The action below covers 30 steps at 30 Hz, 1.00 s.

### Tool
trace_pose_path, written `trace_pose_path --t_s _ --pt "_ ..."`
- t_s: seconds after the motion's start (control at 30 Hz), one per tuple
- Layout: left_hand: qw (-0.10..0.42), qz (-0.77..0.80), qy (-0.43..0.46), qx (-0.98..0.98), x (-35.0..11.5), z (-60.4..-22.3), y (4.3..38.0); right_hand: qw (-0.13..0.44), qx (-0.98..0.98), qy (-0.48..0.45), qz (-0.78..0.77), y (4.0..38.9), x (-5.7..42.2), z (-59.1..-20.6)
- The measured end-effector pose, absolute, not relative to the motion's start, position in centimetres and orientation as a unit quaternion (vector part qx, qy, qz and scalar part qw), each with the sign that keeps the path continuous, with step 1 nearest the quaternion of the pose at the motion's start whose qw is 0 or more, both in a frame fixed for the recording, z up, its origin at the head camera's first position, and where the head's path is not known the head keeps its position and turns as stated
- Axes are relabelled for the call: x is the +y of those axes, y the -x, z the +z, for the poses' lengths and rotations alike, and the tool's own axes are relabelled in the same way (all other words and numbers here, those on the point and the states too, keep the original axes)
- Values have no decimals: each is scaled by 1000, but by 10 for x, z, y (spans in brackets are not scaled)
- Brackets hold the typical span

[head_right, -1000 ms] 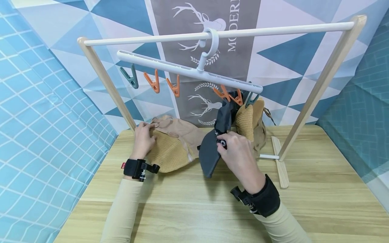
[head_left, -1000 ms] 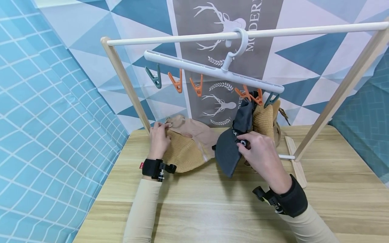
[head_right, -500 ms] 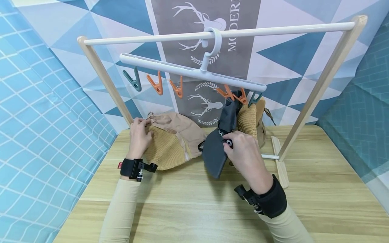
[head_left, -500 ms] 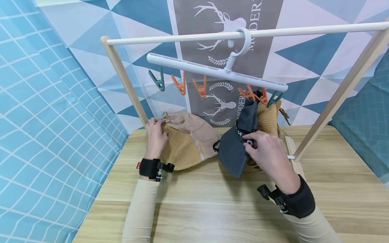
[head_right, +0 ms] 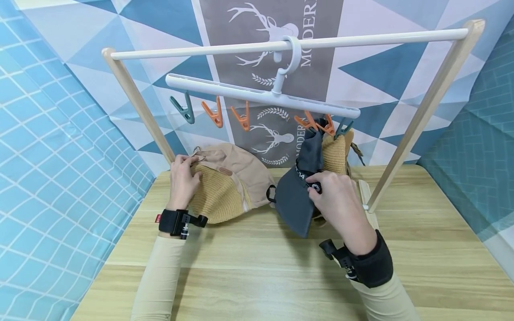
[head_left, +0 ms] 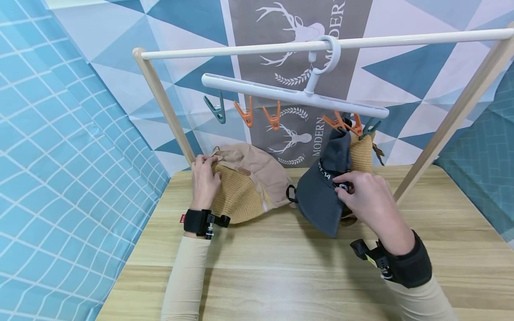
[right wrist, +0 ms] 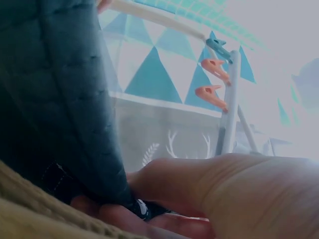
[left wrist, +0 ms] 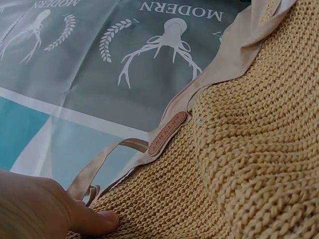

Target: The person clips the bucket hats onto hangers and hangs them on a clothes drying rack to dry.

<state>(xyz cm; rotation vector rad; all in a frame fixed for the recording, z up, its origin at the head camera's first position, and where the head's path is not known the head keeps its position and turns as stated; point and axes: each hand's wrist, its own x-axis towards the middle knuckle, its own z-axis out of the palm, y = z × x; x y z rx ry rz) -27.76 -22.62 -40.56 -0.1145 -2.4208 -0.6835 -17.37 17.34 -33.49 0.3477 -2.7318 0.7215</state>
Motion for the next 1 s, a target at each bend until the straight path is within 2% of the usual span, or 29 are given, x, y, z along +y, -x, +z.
trace_pose_path --t_s 0.67,1.0 --pt "301 -246 32 -921 -226 -407 280 149 -952 -125 236 174 185 -332" --pt "242 -256 22 -936 -225 -413 282 143 -953 -123 238 174 184 -332"
